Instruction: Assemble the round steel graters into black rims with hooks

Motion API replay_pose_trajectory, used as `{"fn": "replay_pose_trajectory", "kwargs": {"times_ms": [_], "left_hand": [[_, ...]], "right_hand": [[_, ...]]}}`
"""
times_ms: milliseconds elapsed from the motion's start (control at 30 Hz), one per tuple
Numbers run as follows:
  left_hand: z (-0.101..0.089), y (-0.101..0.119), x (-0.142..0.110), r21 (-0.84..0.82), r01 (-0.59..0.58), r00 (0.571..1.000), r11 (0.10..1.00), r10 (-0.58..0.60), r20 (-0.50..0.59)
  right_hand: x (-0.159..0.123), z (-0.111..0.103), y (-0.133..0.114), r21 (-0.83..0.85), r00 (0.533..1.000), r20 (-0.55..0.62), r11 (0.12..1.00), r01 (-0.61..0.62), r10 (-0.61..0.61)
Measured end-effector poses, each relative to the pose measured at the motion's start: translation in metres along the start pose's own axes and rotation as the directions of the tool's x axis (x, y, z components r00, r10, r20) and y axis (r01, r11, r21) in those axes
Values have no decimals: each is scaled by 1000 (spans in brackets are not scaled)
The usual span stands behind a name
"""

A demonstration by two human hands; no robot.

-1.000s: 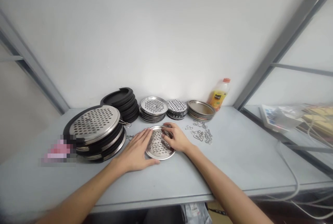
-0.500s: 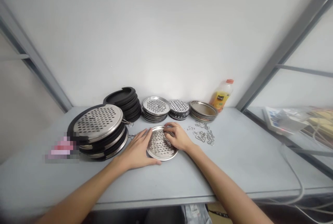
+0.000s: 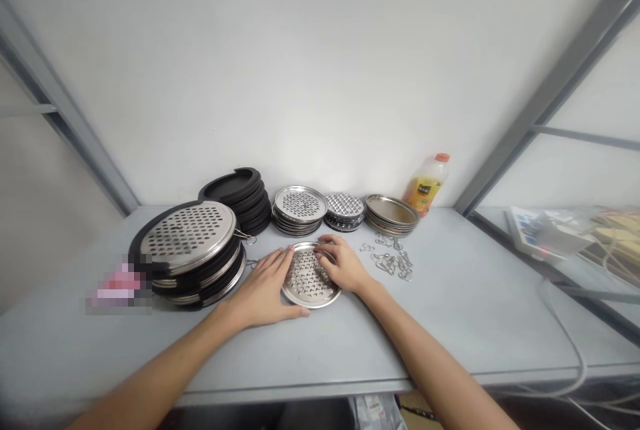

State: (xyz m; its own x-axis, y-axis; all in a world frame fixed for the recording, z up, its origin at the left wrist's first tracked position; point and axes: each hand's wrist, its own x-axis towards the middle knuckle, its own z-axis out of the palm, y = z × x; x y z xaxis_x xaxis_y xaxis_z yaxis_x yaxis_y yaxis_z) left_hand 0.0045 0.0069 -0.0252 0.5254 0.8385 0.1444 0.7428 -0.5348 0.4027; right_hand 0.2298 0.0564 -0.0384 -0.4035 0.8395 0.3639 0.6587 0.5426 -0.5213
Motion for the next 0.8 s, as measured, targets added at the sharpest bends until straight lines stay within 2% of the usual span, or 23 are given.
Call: {"fn": "replay_pose_trajectory", "kwargs": {"times_ms": [400, 633, 800], "left_hand": [[-3, 1, -2, 68, -12, 998, 998, 8, 58], [-3, 0, -2, 81, -28, 998, 996, 23, 59], [-3, 0, -3, 62, -32, 998, 998, 29, 49]], "right_hand": [[0, 0, 1, -3, 1000, 3, 1000, -12, 12], [1, 0, -1, -33, 998, -14, 997, 66, -67], [1, 1, 1, -51, 997, -21, 996, 73, -74]]}}
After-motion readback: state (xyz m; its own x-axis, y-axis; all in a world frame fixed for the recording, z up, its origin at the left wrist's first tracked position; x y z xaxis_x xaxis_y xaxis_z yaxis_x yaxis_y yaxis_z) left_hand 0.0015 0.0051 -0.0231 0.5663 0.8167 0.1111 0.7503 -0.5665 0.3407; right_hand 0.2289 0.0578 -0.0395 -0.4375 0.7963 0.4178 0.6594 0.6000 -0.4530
